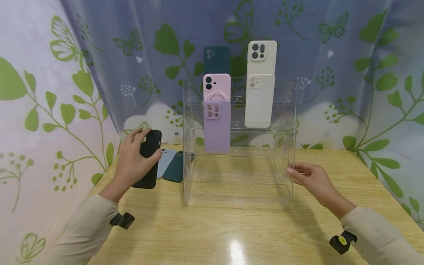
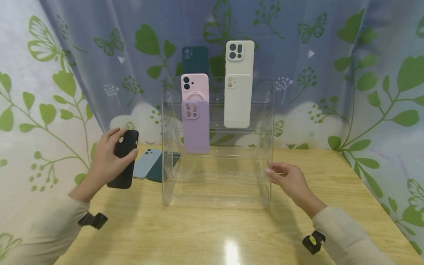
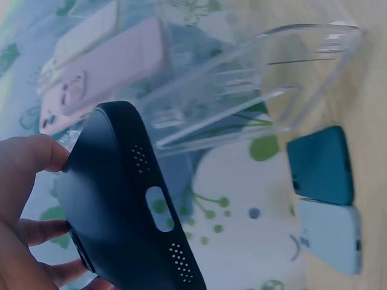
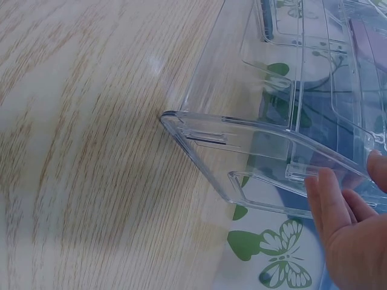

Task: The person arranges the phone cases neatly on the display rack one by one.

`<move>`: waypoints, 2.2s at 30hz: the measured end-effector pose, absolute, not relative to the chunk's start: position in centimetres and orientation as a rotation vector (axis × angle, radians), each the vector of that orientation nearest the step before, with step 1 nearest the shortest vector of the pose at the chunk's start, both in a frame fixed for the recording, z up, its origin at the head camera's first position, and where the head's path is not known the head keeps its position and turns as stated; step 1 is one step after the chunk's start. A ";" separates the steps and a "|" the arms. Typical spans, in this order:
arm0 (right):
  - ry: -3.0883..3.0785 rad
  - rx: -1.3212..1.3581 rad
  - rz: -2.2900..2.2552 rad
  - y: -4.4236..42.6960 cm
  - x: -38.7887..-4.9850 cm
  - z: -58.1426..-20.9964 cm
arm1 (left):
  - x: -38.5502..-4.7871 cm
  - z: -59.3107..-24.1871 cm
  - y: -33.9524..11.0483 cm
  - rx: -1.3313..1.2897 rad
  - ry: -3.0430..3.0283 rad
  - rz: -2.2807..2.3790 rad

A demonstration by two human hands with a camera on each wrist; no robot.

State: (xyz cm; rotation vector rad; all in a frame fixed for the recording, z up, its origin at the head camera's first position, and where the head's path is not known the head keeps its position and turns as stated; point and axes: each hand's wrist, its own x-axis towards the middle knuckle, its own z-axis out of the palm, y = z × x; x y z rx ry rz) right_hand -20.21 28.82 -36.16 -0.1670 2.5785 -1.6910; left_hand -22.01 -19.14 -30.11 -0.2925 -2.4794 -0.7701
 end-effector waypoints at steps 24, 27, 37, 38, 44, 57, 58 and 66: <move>2.579 -0.167 -1.702 28.7 -20.3 -36.2 | -22.2 -23.8 -12.8 -0.521 -2.184 -0.821; 2.586 -0.167 -1.698 28.7 -20.3 -36.3 | -22.2 -23.1 -11.6 -0.551 -2.151 -0.862; 2.587 -0.167 -1.706 28.8 -20.3 -36.4 | -22.8 -21.8 -7.4 -0.601 -2.091 -1.006; 2.588 -0.169 -1.704 28.8 -20.3 -36.4 | -22.9 -21.8 -7.0 -0.606 -2.087 -1.018; 2.591 -0.173 -1.701 28.8 -20.3 -36.5 | -23.6 -21.8 -4.6 -0.663 -2.068 -1.040; 2.595 -0.182 -1.708 28.5 -20.3 -36.4 | -25.5 -23.1 2.0 -0.604 -2.082 -1.052; 2.592 -0.184 -1.707 28.5 -20.3 -36.4 | -25.7 -23.2 2.5 -0.587 -2.092 -1.049; 2.601 -0.154 -1.706 28.6 -20.2 -36.2 | -26.8 -24.8 5.8 -0.412 -2.140 -0.995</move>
